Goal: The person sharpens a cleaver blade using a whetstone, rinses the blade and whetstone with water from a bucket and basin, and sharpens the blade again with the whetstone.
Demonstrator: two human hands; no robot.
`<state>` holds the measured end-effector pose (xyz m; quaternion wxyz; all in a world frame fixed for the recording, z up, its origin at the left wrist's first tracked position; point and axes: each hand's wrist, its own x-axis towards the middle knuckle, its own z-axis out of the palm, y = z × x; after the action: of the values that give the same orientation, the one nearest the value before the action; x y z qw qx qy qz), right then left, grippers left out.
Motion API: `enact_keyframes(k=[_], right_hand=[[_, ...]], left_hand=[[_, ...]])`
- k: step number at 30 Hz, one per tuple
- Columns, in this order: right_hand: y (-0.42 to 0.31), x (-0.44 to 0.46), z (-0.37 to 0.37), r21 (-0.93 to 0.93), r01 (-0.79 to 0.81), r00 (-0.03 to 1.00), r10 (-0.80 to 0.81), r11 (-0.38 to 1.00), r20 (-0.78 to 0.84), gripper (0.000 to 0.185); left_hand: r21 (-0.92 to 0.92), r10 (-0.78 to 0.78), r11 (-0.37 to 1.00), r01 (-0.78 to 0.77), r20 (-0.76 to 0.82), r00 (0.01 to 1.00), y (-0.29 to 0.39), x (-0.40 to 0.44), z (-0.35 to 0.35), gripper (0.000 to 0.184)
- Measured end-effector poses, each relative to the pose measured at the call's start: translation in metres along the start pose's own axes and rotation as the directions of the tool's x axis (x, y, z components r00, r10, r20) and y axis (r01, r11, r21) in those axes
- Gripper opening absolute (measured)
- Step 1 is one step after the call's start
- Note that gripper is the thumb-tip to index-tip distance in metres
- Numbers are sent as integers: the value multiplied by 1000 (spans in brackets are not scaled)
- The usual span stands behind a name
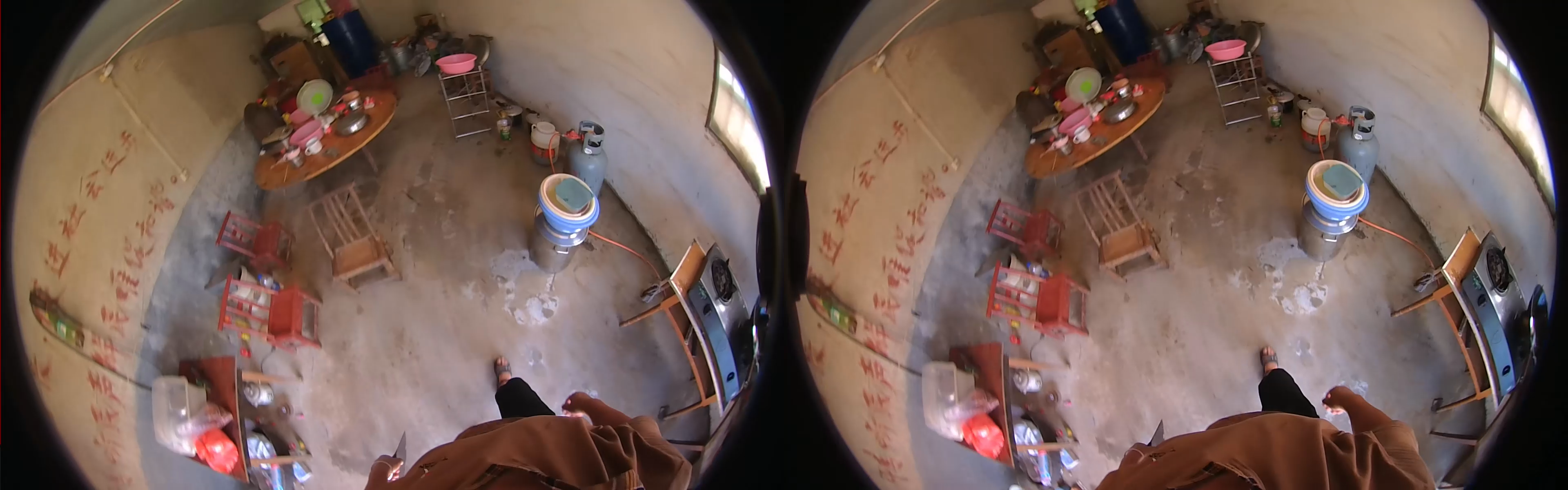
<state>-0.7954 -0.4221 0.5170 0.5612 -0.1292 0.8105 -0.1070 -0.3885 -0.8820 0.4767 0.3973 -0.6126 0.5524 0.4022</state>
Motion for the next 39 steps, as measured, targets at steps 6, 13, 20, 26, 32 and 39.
enact_keyframes(k=[6, 13, 20, 26, 32, 39], right_hand=[[-38, 88, -88, -128, -130, 976, 149, 983, 157, 29], [-130, 247, -275, -575, 137, 976, -10, 807, 219, 25], [-244, 314, -414, -585, 120, 931, -295, 802, -213, 31], [-248, 396, -420, -569, 219, 947, -313, 792, -71, 33], [-264, 352, -450, -262, -27, 990, -10, 965, -140, 43], [-262, 430, -582, -214, -88, 996, 92, 973, 9, 24]], left_hand=[[42, 69, 997, -63, -152, 986, 184, -22, -95, 31], [200, 159, 972, -121, -187, 969, 365, -56, -183, 32], [280, 293, 932, -228, -215, 932, 554, -46, -269, 33], [373, 386, 878, -298, -186, 904, 683, -25, -345, 34], [407, 391, 860, -308, -138, 910, 761, -19, -375, 34], [128, 321, 946, -296, -277, 906, 873, 82, -411, 42]])
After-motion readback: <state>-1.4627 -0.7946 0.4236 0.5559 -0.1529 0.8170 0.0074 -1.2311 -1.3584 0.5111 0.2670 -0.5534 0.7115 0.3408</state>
